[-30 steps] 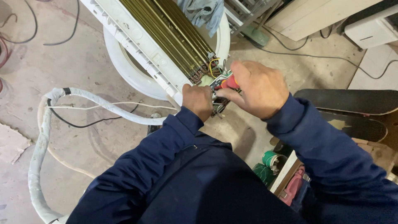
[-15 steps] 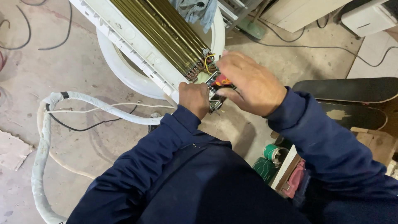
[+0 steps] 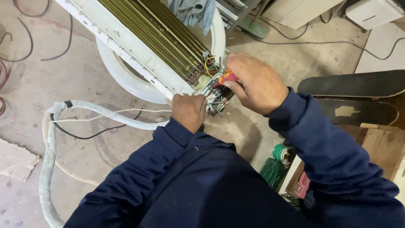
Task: The person uses a screwdriver to tighten screws on a circuit board attached to an air conditioning unit. The hands manipulate the tool and the board components throughout the process.
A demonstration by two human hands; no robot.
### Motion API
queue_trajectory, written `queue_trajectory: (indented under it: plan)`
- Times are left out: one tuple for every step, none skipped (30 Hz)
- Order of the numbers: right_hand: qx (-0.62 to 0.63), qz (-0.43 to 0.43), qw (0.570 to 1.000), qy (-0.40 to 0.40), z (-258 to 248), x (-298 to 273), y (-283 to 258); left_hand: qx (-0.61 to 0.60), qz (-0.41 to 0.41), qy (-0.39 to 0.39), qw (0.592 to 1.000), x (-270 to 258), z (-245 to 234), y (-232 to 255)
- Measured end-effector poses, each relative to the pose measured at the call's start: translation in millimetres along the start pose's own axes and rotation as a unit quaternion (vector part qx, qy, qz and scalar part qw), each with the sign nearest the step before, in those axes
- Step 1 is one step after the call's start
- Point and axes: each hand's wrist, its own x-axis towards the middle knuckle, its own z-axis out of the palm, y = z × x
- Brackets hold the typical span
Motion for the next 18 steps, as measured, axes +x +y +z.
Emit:
queue_trajectory:
  plan:
    - [0.004,0.001,1.0,0.0,7,-9,4,0.002,-0.003,-0.003,1.0,-3,-4,-1]
    - [-0.013,0.05,0.998,-0.04,13,-19,8,-0.001,0.008,0.001,1.0,-3,-5,-2]
    - [-0.029,0.099,0.991,-0.079,18,-29,13,-0.004,0.018,0.005,1.0,-3,-6,-3]
    - [-0.028,0.1,0.991,-0.079,21,-29,9,-0.004,0.018,0.004,1.0,-4,-7,-4]
    - [-0.048,0.128,0.989,-0.063,25,-30,5,-0.002,0.026,0.017,1.0,-5,-8,-5]
    - [-0.068,0.157,0.984,-0.047,27,-31,1,0.0,0.034,0.03,0.999,-5,-8,-5]
    - [-0.069,0.159,0.984,-0.047,27,-31,0,-0.001,0.034,0.029,0.999,-5,-7,-4]
    - [-0.064,0.169,0.983,-0.035,28,-30,-1,-0.004,0.038,0.029,0.999,-5,-8,-3]
    - [-0.06,0.179,0.982,-0.023,28,-29,-3,-0.007,0.041,0.03,0.999,-5,-9,-3]
    - [-0.06,0.179,0.982,-0.022,26,-28,-1,-0.007,0.042,0.03,0.999,-5,-8,-3]
    - [-0.044,0.158,0.986,-0.015,24,-27,1,-0.001,0.06,0.026,0.998,-4,-8,-3]
    - [-0.027,0.137,0.99,-0.007,22,-26,4,0.006,0.079,0.021,0.997,-2,-7,-3]
    - [-0.027,0.136,0.99,-0.005,23,-28,8,0.007,0.08,0.022,0.996,3,-6,-2]
    - [-0.008,0.13,0.991,-0.011,25,-32,9,0.005,0.071,-0.002,0.997,4,-6,0]
    - [0.011,0.124,0.992,-0.017,28,-36,11,0.002,0.061,-0.026,0.998,5,-5,2]
    - [0.011,0.124,0.992,-0.016,32,-37,11,0.003,0.062,-0.027,0.998,2,-1,-1]
    - [0.003,0.143,0.99,0.002,35,-38,11,-0.014,0.076,-0.016,0.997,-2,4,-3]
    - [-0.008,0.162,0.986,0.02,36,-39,12,-0.032,0.093,-0.004,0.995,-3,10,-5]
